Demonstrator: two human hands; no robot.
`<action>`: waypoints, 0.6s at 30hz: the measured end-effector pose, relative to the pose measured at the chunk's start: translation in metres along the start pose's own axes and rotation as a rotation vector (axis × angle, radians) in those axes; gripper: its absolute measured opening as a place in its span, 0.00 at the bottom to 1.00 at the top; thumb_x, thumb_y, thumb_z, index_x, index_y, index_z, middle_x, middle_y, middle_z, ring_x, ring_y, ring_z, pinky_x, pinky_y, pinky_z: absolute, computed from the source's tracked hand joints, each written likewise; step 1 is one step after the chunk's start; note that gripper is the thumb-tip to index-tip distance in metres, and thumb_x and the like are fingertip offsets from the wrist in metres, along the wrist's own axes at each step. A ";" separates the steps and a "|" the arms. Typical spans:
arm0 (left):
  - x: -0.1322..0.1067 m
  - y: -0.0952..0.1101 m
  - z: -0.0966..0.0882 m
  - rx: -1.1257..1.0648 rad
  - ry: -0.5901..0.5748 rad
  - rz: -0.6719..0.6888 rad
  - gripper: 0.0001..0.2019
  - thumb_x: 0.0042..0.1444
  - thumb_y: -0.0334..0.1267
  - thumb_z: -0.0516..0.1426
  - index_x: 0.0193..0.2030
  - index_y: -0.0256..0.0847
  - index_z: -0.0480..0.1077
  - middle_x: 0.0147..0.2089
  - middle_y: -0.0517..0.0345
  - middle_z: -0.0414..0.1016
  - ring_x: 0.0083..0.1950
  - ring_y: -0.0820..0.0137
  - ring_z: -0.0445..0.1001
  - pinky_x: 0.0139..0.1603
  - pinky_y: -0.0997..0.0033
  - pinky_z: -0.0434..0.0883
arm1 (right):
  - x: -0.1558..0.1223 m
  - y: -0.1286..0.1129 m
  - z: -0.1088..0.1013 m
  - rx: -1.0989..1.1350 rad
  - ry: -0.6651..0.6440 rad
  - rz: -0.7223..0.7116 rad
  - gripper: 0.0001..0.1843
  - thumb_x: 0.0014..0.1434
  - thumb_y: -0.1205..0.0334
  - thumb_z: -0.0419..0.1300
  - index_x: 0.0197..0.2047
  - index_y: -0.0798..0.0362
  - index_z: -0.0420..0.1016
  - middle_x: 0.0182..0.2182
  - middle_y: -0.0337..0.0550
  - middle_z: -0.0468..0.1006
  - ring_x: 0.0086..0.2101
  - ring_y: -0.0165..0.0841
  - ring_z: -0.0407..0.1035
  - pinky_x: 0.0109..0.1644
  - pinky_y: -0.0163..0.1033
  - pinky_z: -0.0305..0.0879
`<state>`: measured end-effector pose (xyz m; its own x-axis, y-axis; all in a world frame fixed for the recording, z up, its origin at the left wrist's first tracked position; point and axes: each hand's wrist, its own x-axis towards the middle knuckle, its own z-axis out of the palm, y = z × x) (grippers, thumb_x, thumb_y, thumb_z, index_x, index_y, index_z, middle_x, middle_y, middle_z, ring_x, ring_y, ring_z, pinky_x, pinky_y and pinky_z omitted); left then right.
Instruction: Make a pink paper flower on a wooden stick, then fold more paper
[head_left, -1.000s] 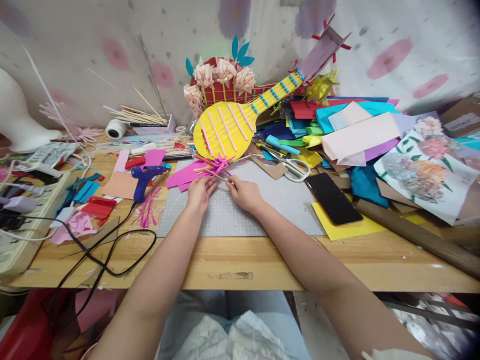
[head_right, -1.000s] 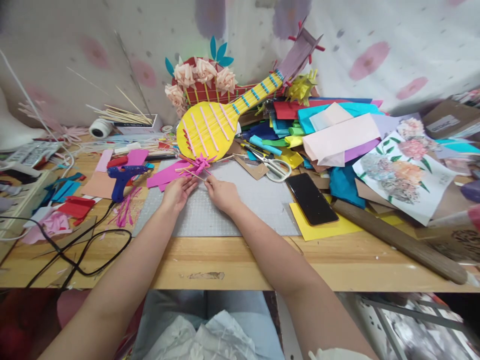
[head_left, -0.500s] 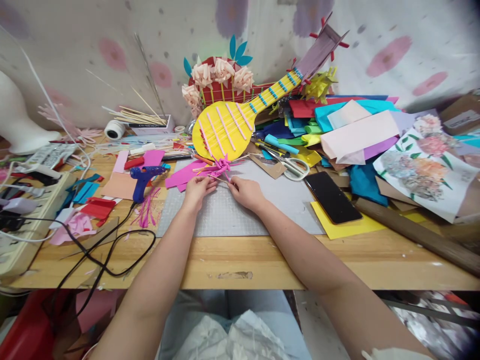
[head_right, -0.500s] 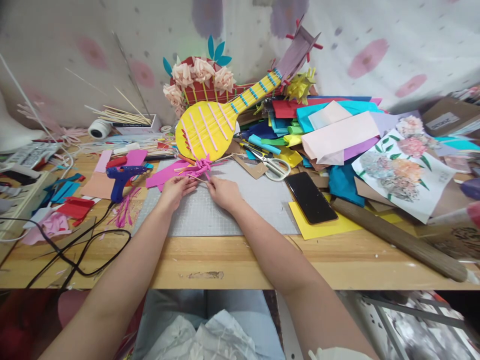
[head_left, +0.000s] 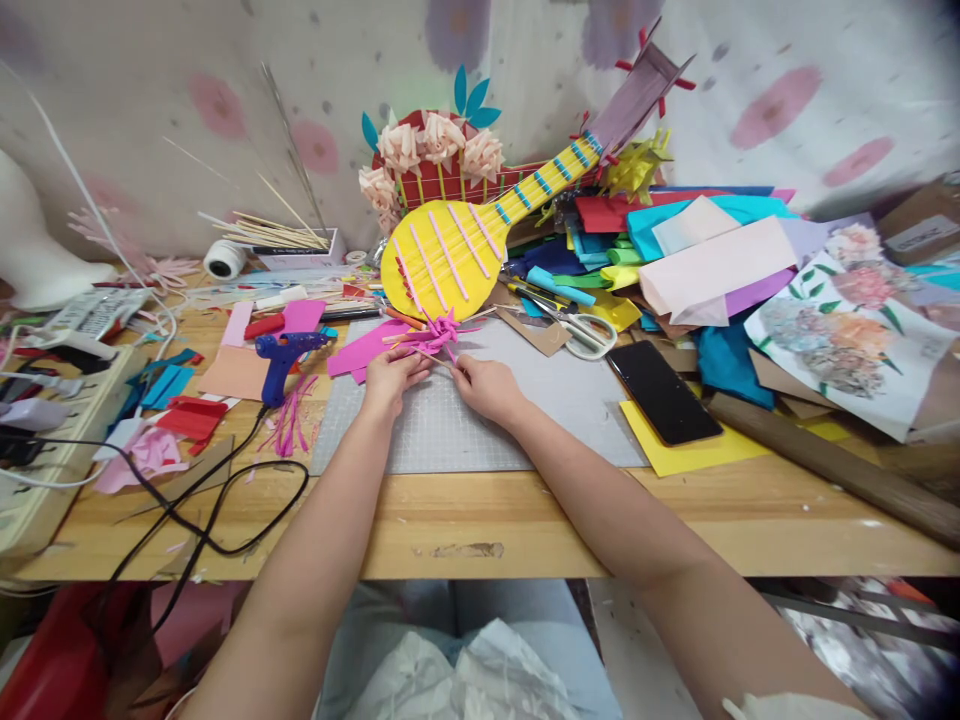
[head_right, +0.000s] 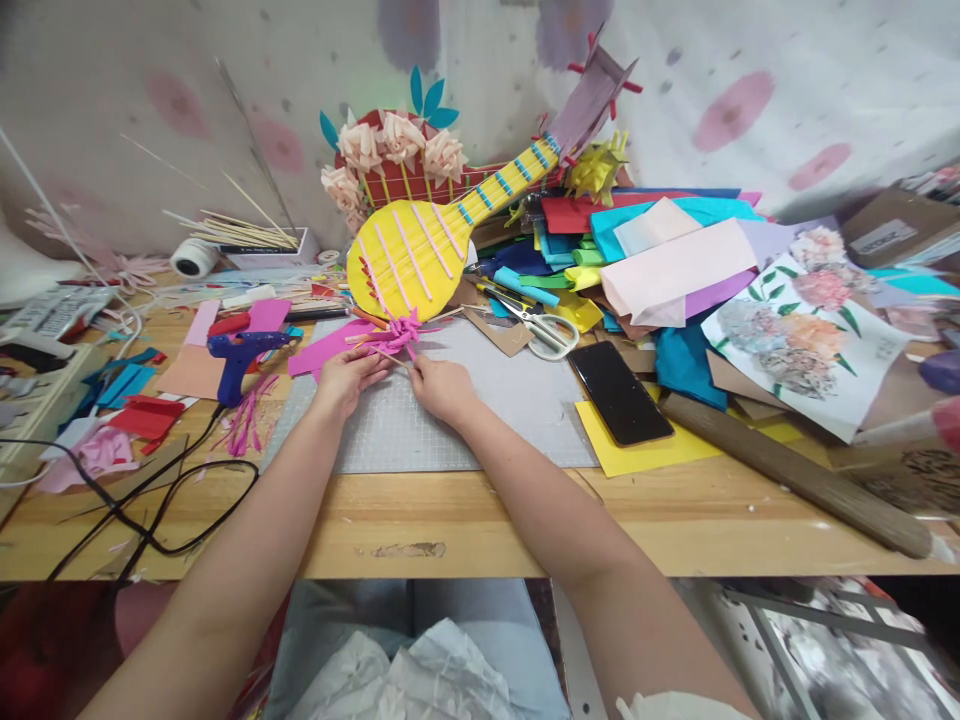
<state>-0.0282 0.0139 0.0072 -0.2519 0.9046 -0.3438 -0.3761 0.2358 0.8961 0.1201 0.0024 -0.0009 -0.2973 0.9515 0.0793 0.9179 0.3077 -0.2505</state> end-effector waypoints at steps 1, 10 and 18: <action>0.000 0.000 0.000 0.001 0.006 -0.003 0.08 0.46 0.21 0.58 0.31 0.34 0.63 0.26 0.54 0.75 0.28 0.71 0.76 0.33 0.71 0.73 | 0.000 0.000 0.001 0.002 -0.002 -0.004 0.19 0.63 0.53 0.42 0.44 0.52 0.70 0.35 0.47 0.78 0.34 0.35 0.71 0.35 0.35 0.57; -0.001 0.004 0.001 -0.014 0.014 -0.041 0.08 0.44 0.21 0.59 0.28 0.34 0.65 0.23 0.57 0.73 0.25 0.74 0.74 0.37 0.69 0.73 | -0.001 -0.002 0.000 0.042 -0.005 -0.056 0.18 0.63 0.55 0.42 0.42 0.51 0.71 0.34 0.45 0.78 0.33 0.34 0.71 0.34 0.35 0.56; 0.000 0.006 -0.001 -0.019 -0.018 -0.055 0.06 0.46 0.22 0.56 0.27 0.34 0.65 0.23 0.55 0.74 0.28 0.71 0.75 0.42 0.67 0.73 | -0.003 -0.008 -0.005 0.046 -0.040 -0.071 0.18 0.64 0.55 0.42 0.43 0.53 0.70 0.35 0.47 0.78 0.35 0.34 0.72 0.35 0.34 0.56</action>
<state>-0.0310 0.0145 0.0120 -0.2141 0.8968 -0.3871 -0.4061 0.2786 0.8703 0.1148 -0.0031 0.0060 -0.3727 0.9260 0.0598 0.8811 0.3733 -0.2902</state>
